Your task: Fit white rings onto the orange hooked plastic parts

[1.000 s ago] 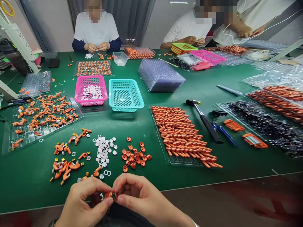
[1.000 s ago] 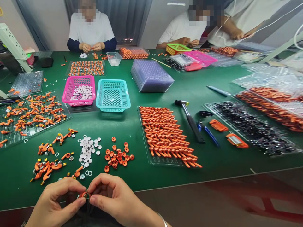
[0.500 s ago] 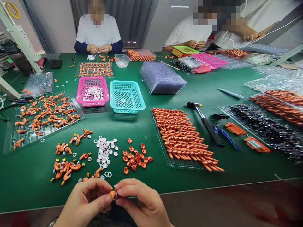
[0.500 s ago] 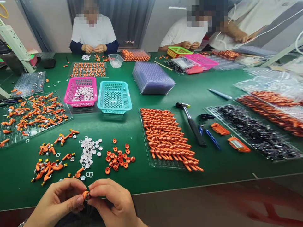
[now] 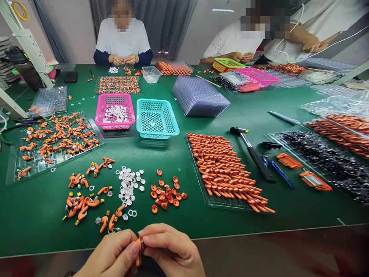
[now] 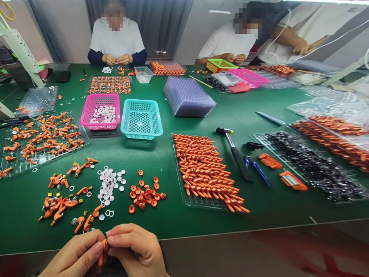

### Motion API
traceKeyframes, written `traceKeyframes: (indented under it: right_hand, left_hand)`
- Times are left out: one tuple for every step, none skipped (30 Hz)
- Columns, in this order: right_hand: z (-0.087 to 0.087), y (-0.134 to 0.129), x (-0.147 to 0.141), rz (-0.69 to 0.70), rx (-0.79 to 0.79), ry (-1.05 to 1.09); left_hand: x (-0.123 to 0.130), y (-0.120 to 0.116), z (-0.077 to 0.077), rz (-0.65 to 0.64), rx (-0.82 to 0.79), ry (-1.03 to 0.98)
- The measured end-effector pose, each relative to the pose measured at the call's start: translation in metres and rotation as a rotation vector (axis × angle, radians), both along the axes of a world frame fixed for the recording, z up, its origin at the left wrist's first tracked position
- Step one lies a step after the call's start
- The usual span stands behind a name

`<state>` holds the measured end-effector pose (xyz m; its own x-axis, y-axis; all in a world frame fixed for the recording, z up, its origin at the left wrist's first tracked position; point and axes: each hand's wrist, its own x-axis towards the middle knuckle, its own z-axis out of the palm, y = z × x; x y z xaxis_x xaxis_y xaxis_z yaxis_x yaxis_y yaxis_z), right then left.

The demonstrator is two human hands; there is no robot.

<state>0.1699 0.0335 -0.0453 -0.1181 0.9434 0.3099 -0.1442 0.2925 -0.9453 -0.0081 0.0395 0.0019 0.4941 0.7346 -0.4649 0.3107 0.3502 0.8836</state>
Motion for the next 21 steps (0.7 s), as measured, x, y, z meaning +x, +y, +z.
traceKeyframes:
  right_hand:
    - [-0.0001,-0.0004,0.0002,0.005,-0.002,0.003]
    - [-0.0002,-0.0007,0.0003,0.011,-0.003,0.007]
    - [-0.0004,-0.0012,0.0003,0.019,-0.002,0.010]
    - [-0.0006,-0.0016,0.0004,0.027,0.001,0.011]
    - [-0.0007,-0.0021,0.0004,0.033,0.006,0.010]
    - [-0.0007,-0.0024,0.0004,0.039,0.011,0.010]
    - [-0.0005,-0.0027,0.0007,0.043,0.018,0.008]
    - [-0.0002,-0.0028,0.0010,0.047,0.025,0.005]
    - [0.0003,-0.0027,0.0016,0.051,0.035,-0.001]
    - [0.0008,-0.0026,0.0024,0.058,0.047,-0.009]
    - [0.0013,-0.0024,0.0033,0.070,0.059,-0.022]
    - [0.0017,-0.0024,0.0042,0.083,0.072,-0.040]
    - [0.0019,-0.0024,0.0052,0.097,0.085,-0.059]
    - [0.0018,-0.0026,0.0062,0.109,0.097,-0.080]
    - [0.0017,-0.0029,0.0070,0.115,0.115,-0.098]
    - [0.0014,-0.0033,0.0077,0.118,0.137,-0.117]
    - [0.0012,-0.0037,0.0083,0.116,0.163,-0.139]
    - [0.0012,-0.0039,0.0087,0.111,0.192,-0.163]
    - [0.0014,-0.0039,0.0090,0.105,0.217,-0.187]
    - [0.0020,-0.0037,0.0093,0.097,0.240,-0.208]
    - [0.0031,-0.0031,0.0096,0.095,0.254,-0.227]
  left_hand:
    - [0.0000,0.0003,0.0008,-0.013,0.038,0.024]
    - [-0.0001,0.0006,0.0010,-0.028,0.078,0.043]
    - [-0.0004,0.0009,0.0008,-0.043,0.116,0.060]
    - [-0.0008,0.0011,0.0003,-0.059,0.149,0.074]
    - [-0.0013,0.0013,-0.0003,-0.077,0.185,0.088]
    - [-0.0020,0.0014,-0.0008,-0.097,0.218,0.101]
    - [-0.0026,0.0016,-0.0012,-0.113,0.244,0.111]
    - [-0.0032,0.0017,-0.0013,-0.129,0.265,0.117]
    - [-0.0038,0.0019,-0.0011,-0.139,0.281,0.120]
    - [-0.0043,0.0021,-0.0008,-0.147,0.294,0.120]
    - [-0.0047,0.0022,-0.0006,-0.153,0.306,0.120]
    - [-0.0050,0.0023,-0.0004,-0.156,0.311,0.117]
    - [-0.0053,0.0024,-0.0005,-0.158,0.317,0.114]
    - [-0.0055,0.0023,-0.0009,-0.160,0.324,0.113]
    - [-0.0057,0.0021,-0.0016,-0.163,0.333,0.112]
    - [-0.0059,0.0018,-0.0025,-0.167,0.347,0.114]
    - [-0.0060,0.0015,-0.0036,-0.170,0.366,0.118]
    - [-0.0062,0.0013,-0.0046,-0.174,0.388,0.121]
    - [-0.0063,0.0012,-0.0055,-0.176,0.411,0.126]
    - [-0.0063,0.0012,-0.0061,-0.179,0.431,0.127]
    - [-0.0063,0.0013,-0.0064,-0.183,0.445,0.128]
